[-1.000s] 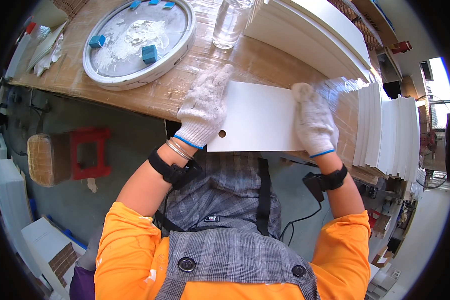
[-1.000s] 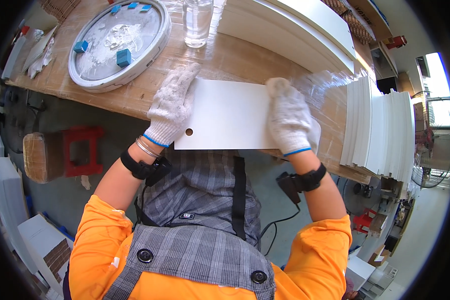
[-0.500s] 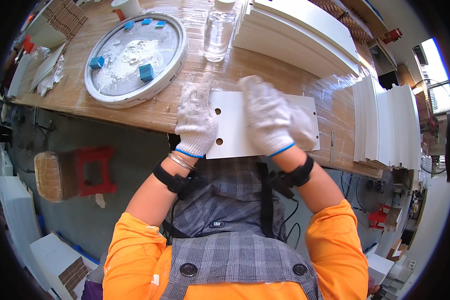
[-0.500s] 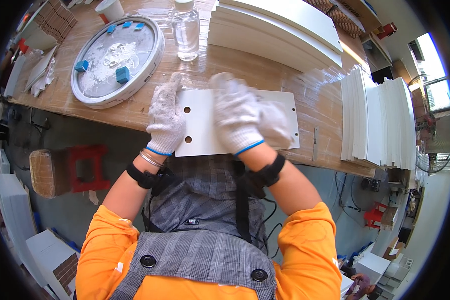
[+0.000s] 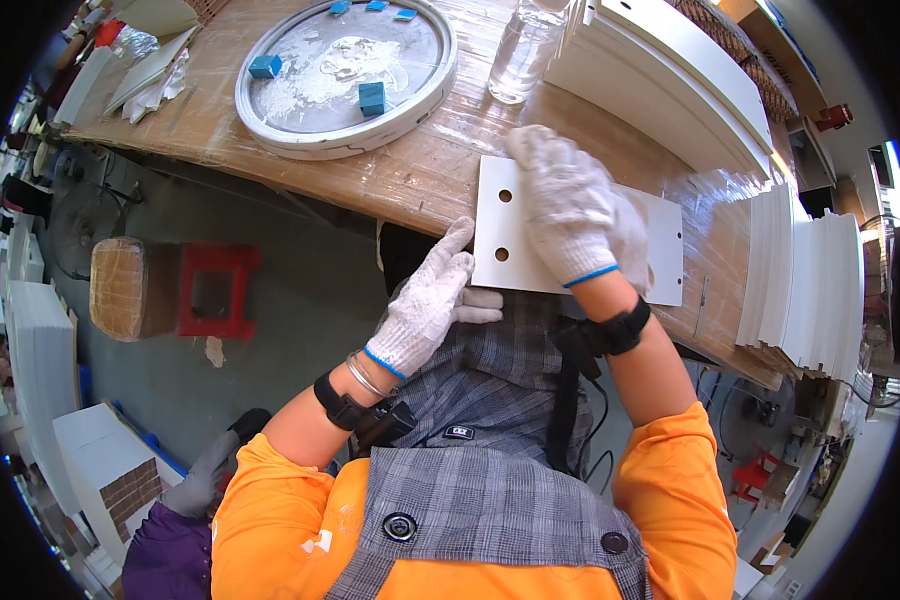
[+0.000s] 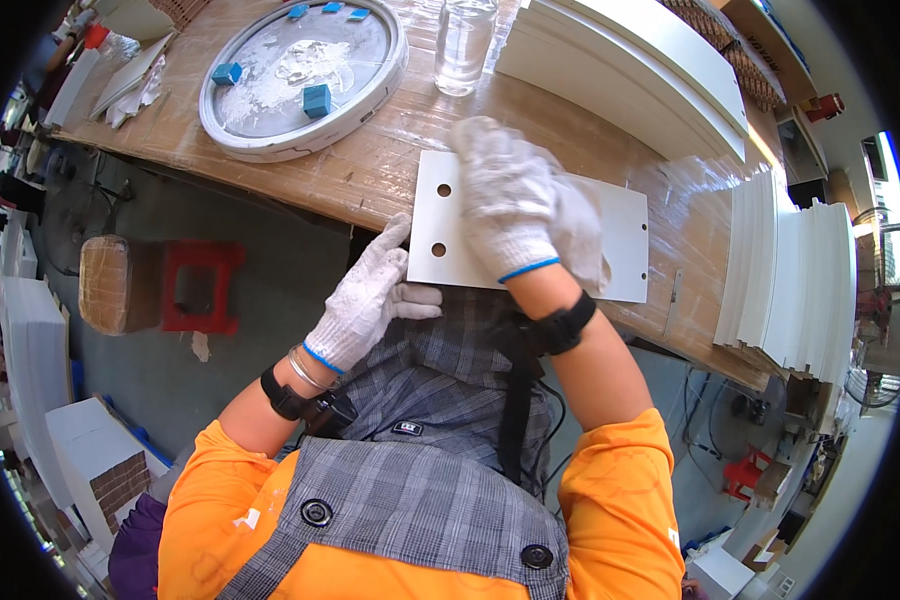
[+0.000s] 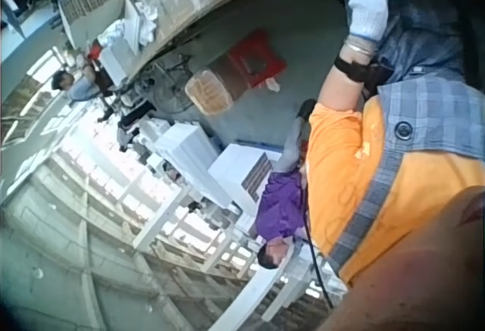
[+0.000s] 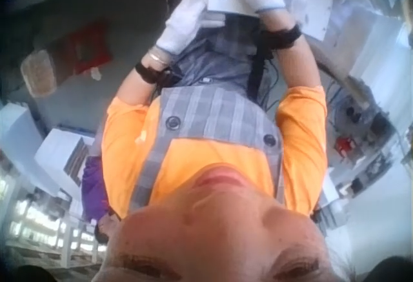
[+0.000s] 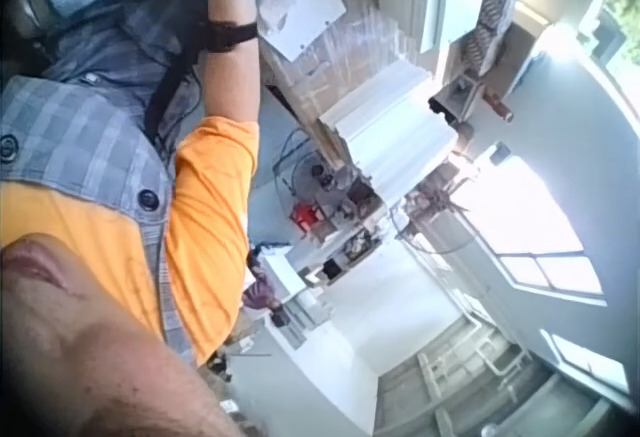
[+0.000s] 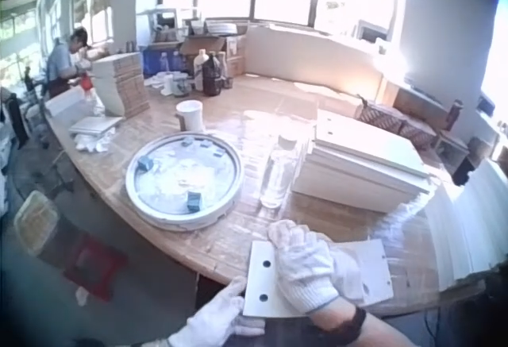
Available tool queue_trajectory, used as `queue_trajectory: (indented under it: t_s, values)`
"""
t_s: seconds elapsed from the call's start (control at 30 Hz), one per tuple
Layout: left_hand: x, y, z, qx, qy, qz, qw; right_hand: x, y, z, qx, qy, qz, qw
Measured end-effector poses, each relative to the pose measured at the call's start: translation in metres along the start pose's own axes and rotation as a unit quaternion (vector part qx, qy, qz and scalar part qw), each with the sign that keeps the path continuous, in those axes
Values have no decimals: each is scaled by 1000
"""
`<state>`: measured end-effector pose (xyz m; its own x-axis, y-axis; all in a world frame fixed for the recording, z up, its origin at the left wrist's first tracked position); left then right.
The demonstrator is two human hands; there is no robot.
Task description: Cleaning and touching up individual white wood panels using a cloth and small blocks.
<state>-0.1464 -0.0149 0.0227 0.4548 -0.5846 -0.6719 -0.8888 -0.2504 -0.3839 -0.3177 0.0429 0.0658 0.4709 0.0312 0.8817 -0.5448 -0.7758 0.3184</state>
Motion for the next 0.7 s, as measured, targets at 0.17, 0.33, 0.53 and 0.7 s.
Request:
queue_trajectory:
  t_s: [0.17, 0.33, 0.53, 0.7]
  values:
    - [8, -1, 2, 17, -154, 13, 988, 72, -44, 62, 251, 145, -33, 956]
    - [3, -4, 0, 15, -128, 16, 992, 28, -86, -77, 66, 162, 2, 984]
    - [0, 6, 7, 11, -64, -80, 995, 25, -82, -41, 3, 39, -3, 999]
    - [13, 9, 6, -8, -76, -77, 994, 57, -87, 36, 156, 183, -13, 971]
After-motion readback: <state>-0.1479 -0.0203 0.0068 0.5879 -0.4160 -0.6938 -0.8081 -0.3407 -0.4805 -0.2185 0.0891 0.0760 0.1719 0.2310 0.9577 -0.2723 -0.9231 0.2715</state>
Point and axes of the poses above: each hand's wrist, its own y-axis towards the middle knuckle, its own x-axis out of the back of the hand, z = x × y, the point moved 4 cm from there along y, towards the middle knuckle, and after that the axes turned 10 degrees about -y, right-handed, at the moved point
